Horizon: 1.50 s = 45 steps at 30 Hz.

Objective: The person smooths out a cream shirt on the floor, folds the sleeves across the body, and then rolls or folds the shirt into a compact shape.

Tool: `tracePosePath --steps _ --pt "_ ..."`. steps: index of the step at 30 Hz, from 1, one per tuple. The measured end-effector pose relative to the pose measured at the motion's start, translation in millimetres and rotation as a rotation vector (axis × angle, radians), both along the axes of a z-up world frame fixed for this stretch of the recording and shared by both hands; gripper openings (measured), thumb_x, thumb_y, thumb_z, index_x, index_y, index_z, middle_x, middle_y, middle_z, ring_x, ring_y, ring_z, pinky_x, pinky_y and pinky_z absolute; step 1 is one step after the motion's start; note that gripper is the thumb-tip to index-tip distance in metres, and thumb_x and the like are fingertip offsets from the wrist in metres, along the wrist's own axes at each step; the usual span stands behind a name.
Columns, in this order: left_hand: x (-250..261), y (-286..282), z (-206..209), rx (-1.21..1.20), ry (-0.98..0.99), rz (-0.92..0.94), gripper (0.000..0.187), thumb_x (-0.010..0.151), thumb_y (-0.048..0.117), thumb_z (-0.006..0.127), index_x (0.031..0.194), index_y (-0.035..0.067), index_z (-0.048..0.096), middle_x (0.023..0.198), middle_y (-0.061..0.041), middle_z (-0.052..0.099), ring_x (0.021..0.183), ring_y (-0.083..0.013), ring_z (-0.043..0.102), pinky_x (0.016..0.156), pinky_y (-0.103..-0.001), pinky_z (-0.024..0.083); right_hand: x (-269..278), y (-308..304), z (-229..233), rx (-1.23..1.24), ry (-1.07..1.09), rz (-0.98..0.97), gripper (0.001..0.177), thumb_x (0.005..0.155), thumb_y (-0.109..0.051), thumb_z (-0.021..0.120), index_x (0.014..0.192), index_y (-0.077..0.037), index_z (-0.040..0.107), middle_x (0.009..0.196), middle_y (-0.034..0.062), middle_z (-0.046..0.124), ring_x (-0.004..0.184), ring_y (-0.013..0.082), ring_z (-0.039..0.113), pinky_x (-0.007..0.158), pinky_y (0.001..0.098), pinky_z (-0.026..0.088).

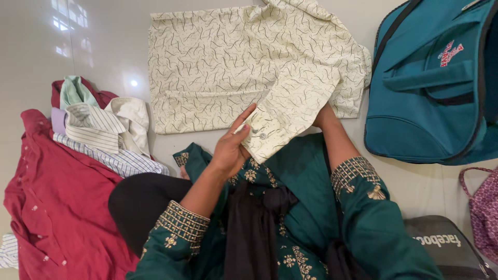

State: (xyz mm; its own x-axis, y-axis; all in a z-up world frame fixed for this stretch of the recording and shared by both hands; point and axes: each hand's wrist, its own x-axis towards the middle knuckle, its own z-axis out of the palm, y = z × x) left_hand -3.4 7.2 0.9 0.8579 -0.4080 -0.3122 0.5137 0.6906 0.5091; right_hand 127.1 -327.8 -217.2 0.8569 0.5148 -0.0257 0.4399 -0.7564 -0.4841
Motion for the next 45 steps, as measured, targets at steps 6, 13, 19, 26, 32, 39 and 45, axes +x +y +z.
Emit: tracePosePath --steps 6,13,19,26,32,39,45 --pt "-15.3 18.5 -19.6 0.278 0.072 -0.084 0.053 0.106 0.018 0.043 0.158 0.012 0.038 0.143 -0.015 0.058 0.121 -0.0247 0.064 0.096 -0.038 0.059 12.8 -14.7 11.5 -0.156 -0.057 -0.143 0.06 0.099 -0.037 0.058 0.153 -0.011 0.051 0.162 0.0127 0.046 0.149 0.032 0.039 0.123 0.042 0.031" --pt "-31.6 27.0 -62.0 0.224 0.107 -0.112 0.054 0.107 0.019 0.044 0.158 0.005 0.037 0.146 -0.015 0.057 0.125 -0.0235 0.063 0.099 -0.038 0.056 13.2 -10.2 35.3 -0.437 -0.032 -0.187 0.066 0.091 -0.037 0.063 0.15 -0.012 0.05 0.158 0.017 0.042 0.144 0.0353 0.035 0.111 0.0503 0.03" --pt "-29.3 26.9 -53.9 -0.038 0.04 -0.075 0.06 0.108 0.022 0.045 0.161 0.001 0.028 0.152 -0.014 0.052 0.133 -0.0258 0.058 0.109 -0.042 0.049 26.4 -8.2 25.1 -0.22 -0.09 -0.03 0.058 0.101 -0.032 0.054 0.153 -0.007 0.046 0.161 0.0161 0.044 0.145 0.0355 0.04 0.118 0.0447 0.035" --pt "-32.6 14.4 -74.9 -0.154 -0.043 -0.204 0.062 0.108 0.023 0.049 0.162 -0.001 0.028 0.155 -0.015 0.05 0.14 -0.0257 0.052 0.118 -0.043 0.041 54.8 4.1 -12.4 0.26 0.114 -0.163 0.063 0.099 -0.037 0.052 0.154 -0.007 0.043 0.161 0.0158 0.042 0.146 0.035 0.038 0.117 0.0452 0.033" --pt "-42.2 12.2 -94.6 -0.128 0.013 -0.353 0.062 0.107 0.023 0.052 0.16 -0.003 0.033 0.154 -0.015 0.051 0.138 -0.0248 0.052 0.116 -0.04 0.04 56.3 10.5 -17.1 0.142 -0.002 -0.188 0.07 0.095 -0.042 0.057 0.154 -0.007 0.042 0.162 0.0178 0.039 0.147 0.0377 0.034 0.118 0.0478 0.029" --pt "-31.4 9.6 -126.8 0.329 0.147 -0.257 0.059 0.102 0.026 0.056 0.152 -0.001 0.043 0.14 -0.015 0.061 0.127 -0.0222 0.059 0.107 -0.034 0.046 53.5 -3.0 -27.3 0.086 -0.029 -0.238 0.079 0.09 -0.047 0.064 0.153 -0.006 0.041 0.162 0.0203 0.036 0.149 0.0409 0.029 0.119 0.0508 0.024" --pt "-24.4 12.9 -147.5 0.596 0.116 -0.283 0.046 0.098 0.023 0.059 0.138 0.0 0.06 0.118 -0.009 0.073 0.105 -0.0161 0.065 0.093 -0.03 0.049 39.3 -36.6 -38.2 -0.207 0.013 -0.327 0.086 0.086 -0.051 0.069 0.153 -0.006 0.041 0.162 0.0223 0.033 0.151 0.0436 0.025 0.12 0.0533 0.02"
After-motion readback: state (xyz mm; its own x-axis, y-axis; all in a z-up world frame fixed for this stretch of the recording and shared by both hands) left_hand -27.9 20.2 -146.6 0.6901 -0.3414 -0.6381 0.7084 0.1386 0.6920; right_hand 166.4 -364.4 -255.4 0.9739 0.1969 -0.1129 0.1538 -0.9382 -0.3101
